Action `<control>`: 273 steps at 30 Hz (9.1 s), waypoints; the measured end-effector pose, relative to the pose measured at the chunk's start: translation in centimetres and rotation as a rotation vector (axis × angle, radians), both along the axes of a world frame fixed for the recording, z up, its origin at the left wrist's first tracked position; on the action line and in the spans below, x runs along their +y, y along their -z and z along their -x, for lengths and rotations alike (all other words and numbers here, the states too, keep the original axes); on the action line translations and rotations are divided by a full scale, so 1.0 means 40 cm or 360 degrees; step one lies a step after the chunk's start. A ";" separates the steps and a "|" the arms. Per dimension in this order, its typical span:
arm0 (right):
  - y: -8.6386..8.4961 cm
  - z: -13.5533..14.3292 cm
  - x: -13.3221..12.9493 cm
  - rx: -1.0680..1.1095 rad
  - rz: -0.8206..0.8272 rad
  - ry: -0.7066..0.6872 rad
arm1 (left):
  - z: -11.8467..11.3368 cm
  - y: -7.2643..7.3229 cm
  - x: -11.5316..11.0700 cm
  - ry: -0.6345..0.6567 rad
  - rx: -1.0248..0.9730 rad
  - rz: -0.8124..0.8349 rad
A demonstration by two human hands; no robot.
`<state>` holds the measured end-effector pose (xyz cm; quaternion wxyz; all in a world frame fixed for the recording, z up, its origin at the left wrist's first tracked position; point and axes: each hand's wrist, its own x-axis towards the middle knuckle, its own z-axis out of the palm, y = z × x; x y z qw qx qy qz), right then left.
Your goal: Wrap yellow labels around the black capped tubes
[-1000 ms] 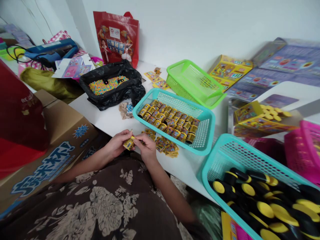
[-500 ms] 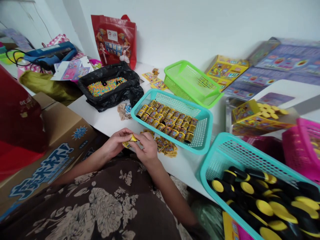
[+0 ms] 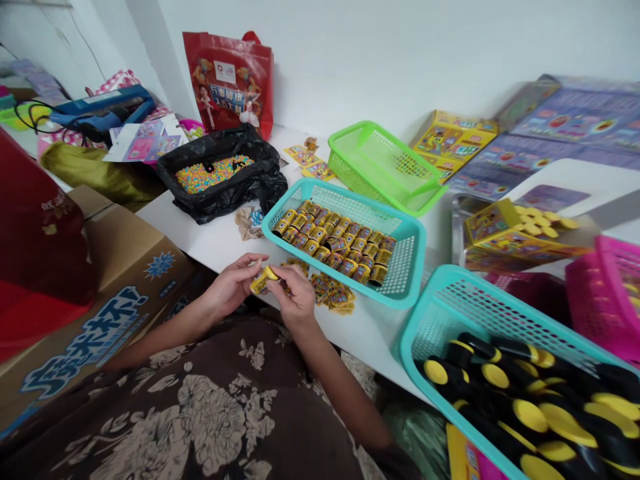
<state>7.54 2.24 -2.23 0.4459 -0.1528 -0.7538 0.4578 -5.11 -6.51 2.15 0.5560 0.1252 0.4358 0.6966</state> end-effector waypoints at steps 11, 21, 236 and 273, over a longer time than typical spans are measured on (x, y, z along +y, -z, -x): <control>-0.041 0.002 -0.012 -0.0135 -0.0122 0.0077 | 0.007 0.020 -0.007 -0.0054 0.0330 -0.0230; -0.035 -0.004 -0.006 0.0092 -0.0629 0.0282 | 0.012 0.016 -0.007 -0.0131 0.0166 0.0079; 0.015 0.010 0.012 0.0038 0.0361 -0.0130 | 0.001 0.049 0.006 0.0181 -0.0264 0.0072; -0.030 -0.021 0.000 -0.0045 -0.0369 0.0048 | -0.002 0.045 0.011 0.0167 -0.0152 -0.0082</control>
